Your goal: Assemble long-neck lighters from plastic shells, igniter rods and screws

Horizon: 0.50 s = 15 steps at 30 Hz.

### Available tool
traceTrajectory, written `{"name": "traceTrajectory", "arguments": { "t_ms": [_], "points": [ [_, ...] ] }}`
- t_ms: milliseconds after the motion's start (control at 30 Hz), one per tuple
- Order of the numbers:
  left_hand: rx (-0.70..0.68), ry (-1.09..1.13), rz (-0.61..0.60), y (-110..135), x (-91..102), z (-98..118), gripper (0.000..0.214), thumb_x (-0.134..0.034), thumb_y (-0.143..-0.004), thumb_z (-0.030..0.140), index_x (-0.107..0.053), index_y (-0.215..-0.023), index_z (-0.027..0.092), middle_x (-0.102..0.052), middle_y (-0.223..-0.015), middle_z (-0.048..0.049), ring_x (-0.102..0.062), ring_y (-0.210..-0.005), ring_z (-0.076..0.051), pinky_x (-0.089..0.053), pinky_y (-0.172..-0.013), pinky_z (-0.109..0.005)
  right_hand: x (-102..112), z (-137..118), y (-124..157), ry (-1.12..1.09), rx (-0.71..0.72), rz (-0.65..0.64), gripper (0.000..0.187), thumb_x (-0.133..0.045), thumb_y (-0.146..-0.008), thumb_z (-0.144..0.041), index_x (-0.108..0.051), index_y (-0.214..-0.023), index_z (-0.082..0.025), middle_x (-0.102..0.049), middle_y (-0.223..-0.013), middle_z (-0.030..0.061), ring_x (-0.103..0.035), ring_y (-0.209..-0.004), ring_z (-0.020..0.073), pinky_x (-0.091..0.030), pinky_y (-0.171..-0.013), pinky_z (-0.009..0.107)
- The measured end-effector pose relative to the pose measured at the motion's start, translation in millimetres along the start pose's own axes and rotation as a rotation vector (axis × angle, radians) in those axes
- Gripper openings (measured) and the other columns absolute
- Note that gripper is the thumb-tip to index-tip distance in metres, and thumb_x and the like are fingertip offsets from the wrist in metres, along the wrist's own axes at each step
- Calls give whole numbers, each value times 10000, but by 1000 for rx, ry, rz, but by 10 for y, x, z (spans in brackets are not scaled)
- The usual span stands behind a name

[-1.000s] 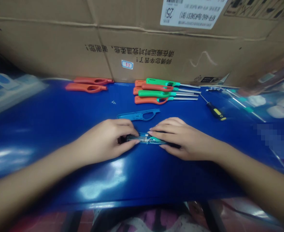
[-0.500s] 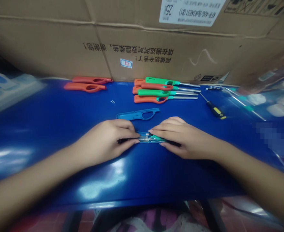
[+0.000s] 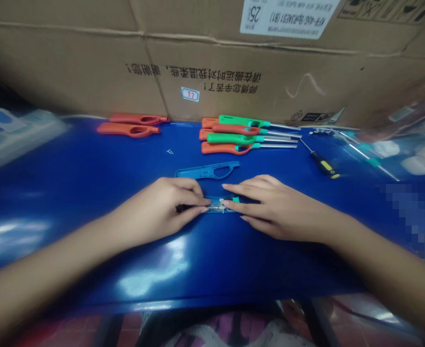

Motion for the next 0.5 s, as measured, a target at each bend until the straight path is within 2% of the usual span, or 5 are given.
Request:
{"name": "traceTrajectory", "arguments": {
  "t_ms": [200,300,500],
  "points": [
    [-3,6,-6,-6,-8,-10,188,-609,-970,228,-791,-1016,213,-721,-973,-34,-699,-803,-128,-559,-765,-248,16,-72,-14,71,11,10,435,-473,-1015,-235,-561,-1438,-183,-493,-1542,157,-554,-1289,311,-454,-1011,528],
    [-20,-16,4,-11,-6,-3,192,-609,-969,231,-784,-1046,205,-724,-977,-40,-704,-827,-137,-561,-786,-259,4,-64,-10,48,1,32,426,-483,-1014,-246,-569,-1426,-184,-508,-1533,144,-561,-1276,298,-454,-1011,515],
    [-42,-20,21,-11,-7,-2,190,-613,-969,217,-776,-1064,194,-726,-970,-44,-702,-828,-136,-558,-776,-253,-9,8,-3,-58,-27,99,390,-477,-1031,-259,-581,-1393,-159,-656,-1358,114,-585,-1205,248,-467,-1010,440]
  ]
}}
Point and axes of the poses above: each hand's wrist, its own y-axis away from the middle knuckle, its own x-axis out of the back of the hand, z = x × y, the point moved 3 cm from there along -y, towards the middle knuckle
